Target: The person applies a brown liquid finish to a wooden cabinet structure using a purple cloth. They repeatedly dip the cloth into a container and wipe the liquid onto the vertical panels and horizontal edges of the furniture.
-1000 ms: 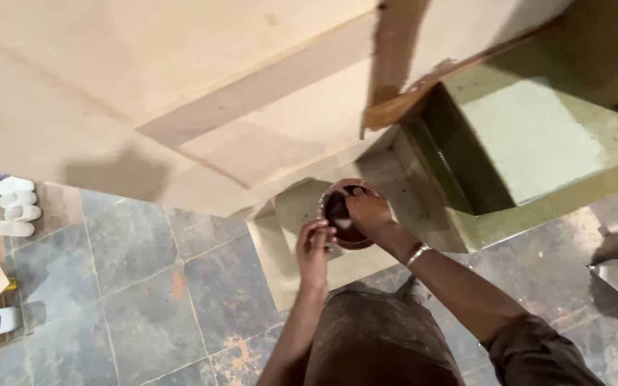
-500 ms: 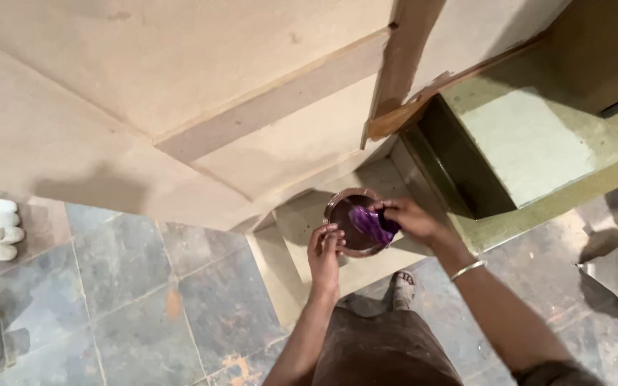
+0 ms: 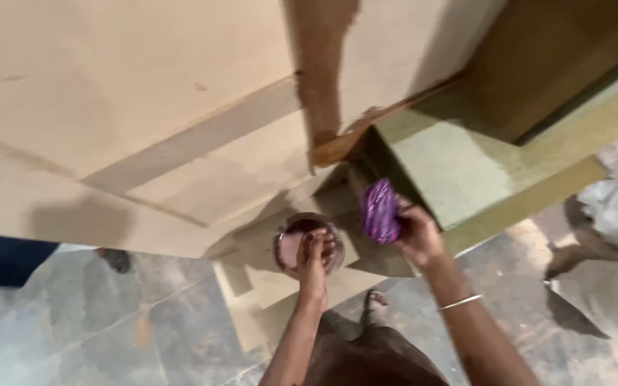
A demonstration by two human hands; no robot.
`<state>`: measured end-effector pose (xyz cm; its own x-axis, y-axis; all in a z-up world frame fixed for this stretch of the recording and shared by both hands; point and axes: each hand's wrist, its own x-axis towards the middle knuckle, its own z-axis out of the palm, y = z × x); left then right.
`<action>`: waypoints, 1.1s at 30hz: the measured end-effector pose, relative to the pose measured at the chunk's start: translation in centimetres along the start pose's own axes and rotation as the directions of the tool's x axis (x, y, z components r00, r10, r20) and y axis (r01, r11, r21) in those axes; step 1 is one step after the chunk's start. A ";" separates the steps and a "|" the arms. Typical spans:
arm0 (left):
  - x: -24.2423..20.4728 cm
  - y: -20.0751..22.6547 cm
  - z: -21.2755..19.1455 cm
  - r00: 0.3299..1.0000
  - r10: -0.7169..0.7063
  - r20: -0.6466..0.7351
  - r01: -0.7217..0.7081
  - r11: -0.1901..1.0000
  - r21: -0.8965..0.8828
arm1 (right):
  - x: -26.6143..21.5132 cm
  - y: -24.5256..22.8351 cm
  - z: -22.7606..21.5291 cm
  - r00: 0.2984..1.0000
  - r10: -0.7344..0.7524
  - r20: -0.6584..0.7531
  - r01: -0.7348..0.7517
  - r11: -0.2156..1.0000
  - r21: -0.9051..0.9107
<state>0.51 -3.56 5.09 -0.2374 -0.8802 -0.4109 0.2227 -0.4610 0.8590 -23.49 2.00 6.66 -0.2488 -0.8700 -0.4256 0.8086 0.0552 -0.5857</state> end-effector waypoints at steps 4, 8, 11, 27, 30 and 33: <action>-1.2 -0.9 6.6 0.988 -0.039 0.149 0.042 0.999 -0.016 | -3.2 -10.9 -1.8 0.967 -0.102 0.233 0.197 0.878 -0.437; -2.4 -1.8 10.7 0.975 -0.139 0.174 0.119 0.985 0.122 | -0.8 -17.2 -2.2 0.992 -0.041 0.122 0.127 0.135 -0.983; -2.5 -3.5 12.3 0.973 -0.084 0.217 0.077 0.996 0.043 | 4.5 -18.4 -0.6 0.888 -0.124 0.442 0.335 -0.485 -0.808; 0.1 -7.0 15.9 0.998 0.004 0.062 -0.001 0.999 -0.037 | -4.2 -14.4 -5.3 0.546 0.101 0.832 0.542 -0.799 -0.259; 0.0 -7.1 15.9 0.999 -0.012 0.043 0.013 0.999 -0.035 | 1.9 -15.4 -2.9 0.504 0.072 0.860 0.589 -0.757 -0.282; -0.3 -6.8 16.0 0.999 -0.015 0.041 0.015 1.000 -0.013 | 8.7 -16.9 1.6 0.498 0.022 0.867 0.584 -0.748 -0.317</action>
<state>-16.07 1.63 4.26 -0.2791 -0.8681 -0.4105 0.2318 -0.4757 0.8485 -38.48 -7.30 13.98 0.3559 -0.8569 0.3730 -0.9186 -0.3941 -0.0289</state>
